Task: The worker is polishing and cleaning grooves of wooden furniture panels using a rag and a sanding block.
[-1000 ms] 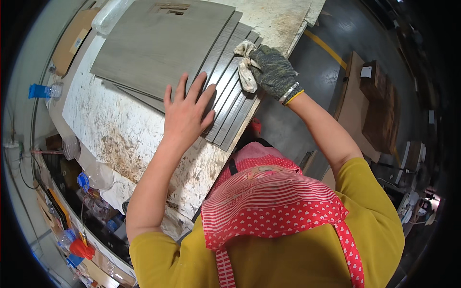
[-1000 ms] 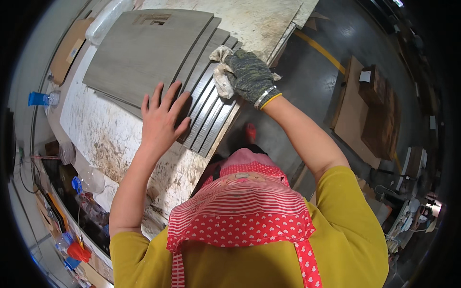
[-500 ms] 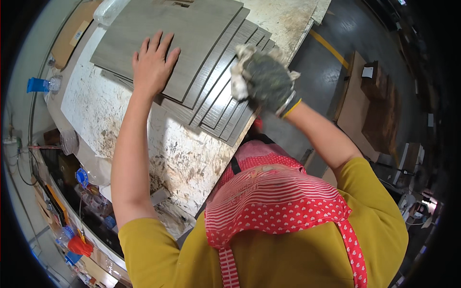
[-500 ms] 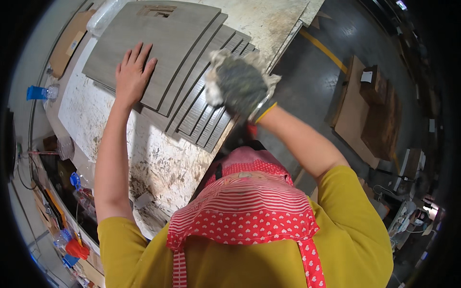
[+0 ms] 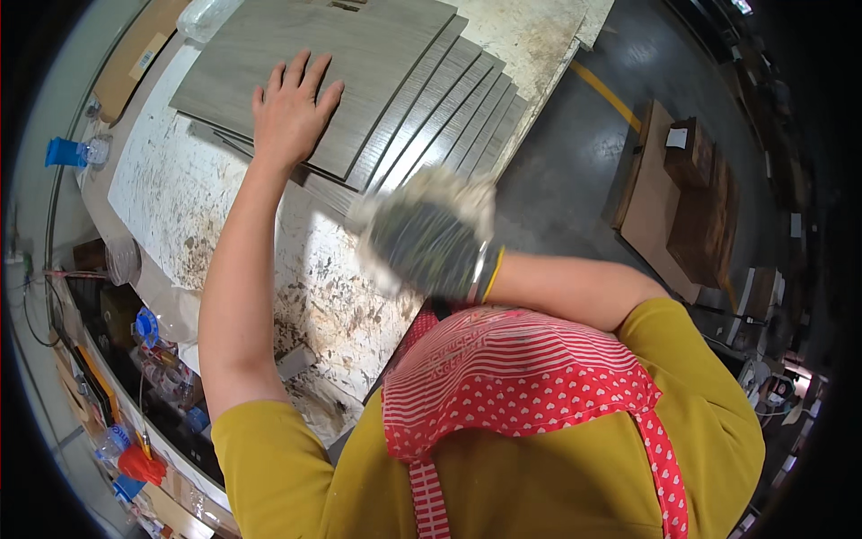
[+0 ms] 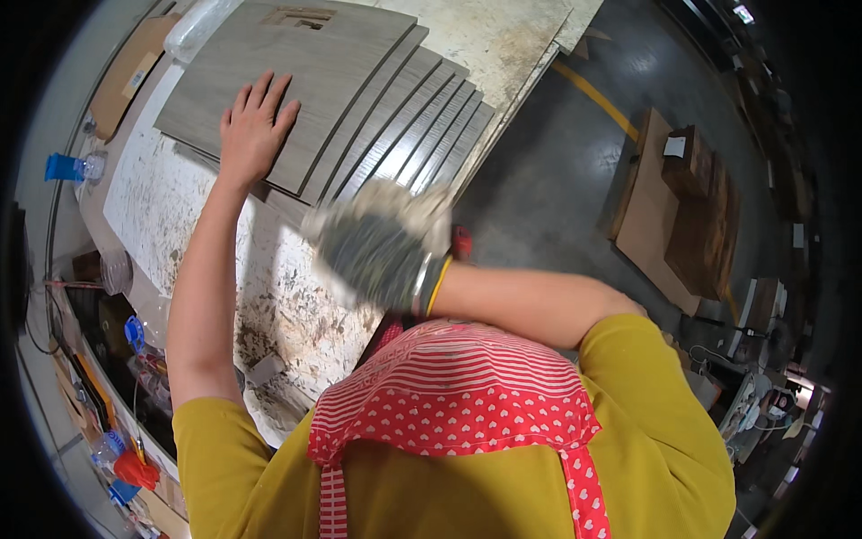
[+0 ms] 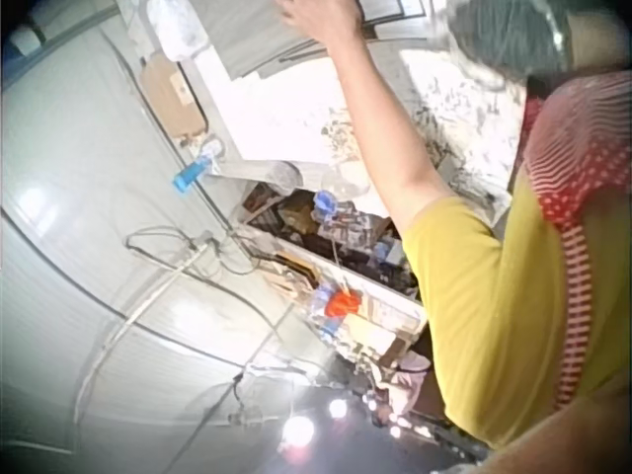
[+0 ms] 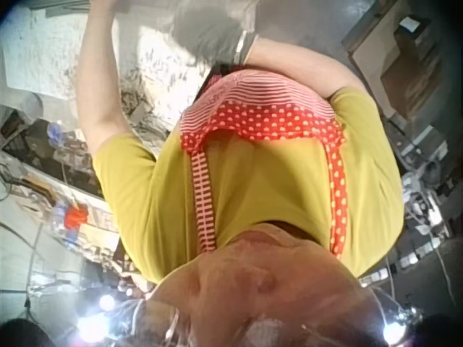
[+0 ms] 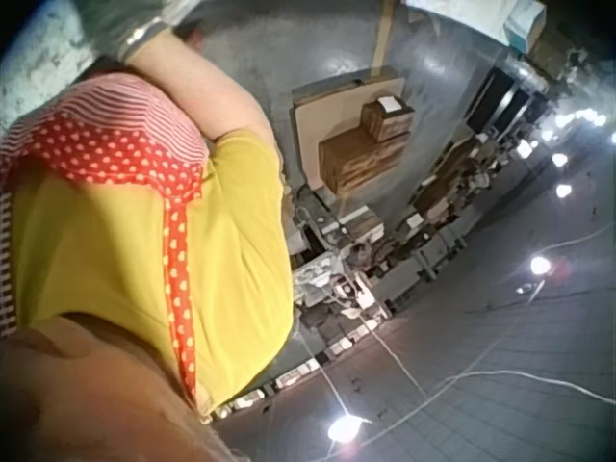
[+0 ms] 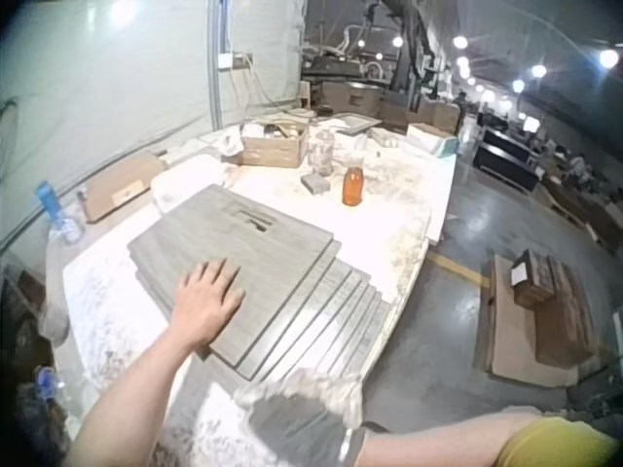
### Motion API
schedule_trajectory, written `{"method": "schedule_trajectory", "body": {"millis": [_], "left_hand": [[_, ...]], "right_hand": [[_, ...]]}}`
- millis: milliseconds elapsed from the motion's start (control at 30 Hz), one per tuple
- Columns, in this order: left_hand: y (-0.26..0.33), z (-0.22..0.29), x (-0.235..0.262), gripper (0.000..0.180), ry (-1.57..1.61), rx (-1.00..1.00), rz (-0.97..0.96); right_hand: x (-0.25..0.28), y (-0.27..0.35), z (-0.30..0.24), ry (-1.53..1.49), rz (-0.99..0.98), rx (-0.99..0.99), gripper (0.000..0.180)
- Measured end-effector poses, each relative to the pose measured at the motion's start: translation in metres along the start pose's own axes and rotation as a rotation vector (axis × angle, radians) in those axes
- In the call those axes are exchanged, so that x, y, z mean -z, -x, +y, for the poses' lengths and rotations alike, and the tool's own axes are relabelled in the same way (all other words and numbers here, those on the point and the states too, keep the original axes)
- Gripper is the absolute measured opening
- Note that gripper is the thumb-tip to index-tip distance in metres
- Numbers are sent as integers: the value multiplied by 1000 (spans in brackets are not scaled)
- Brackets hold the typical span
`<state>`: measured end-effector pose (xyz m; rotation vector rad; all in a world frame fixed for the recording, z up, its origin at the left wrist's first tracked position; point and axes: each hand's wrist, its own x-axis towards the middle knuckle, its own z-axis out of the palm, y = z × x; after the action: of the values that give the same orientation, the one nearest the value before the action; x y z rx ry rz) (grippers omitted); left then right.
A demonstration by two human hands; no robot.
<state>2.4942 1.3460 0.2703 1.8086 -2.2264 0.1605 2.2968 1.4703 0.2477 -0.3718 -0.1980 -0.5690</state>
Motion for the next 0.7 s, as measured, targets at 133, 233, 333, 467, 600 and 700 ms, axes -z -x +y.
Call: {"method": "schedule_trajectory", "body": {"millis": [133,233,333,467,600,700], "left_hand": [[-10,7,-4,51,-9,-37,33],[4,-3,2,51,6,18,-8],[-2,3,5,50,12,3,-31],[-3,3,1,50,-24,-9,-43],[0,4,9,48,-77,-15,-74],[-4,8,9,48,-94,-14,-107]], "right_hand": [[101,90,62,950,373,121,36],[-32,24,-44,584,455,6,28],[-15,3,-44,397,294,35,28],[47,-6,-52,-261,-262,129,49],[118,36,-166,811,106,302,31],[114,31,-168,653,245,376,26]]}}
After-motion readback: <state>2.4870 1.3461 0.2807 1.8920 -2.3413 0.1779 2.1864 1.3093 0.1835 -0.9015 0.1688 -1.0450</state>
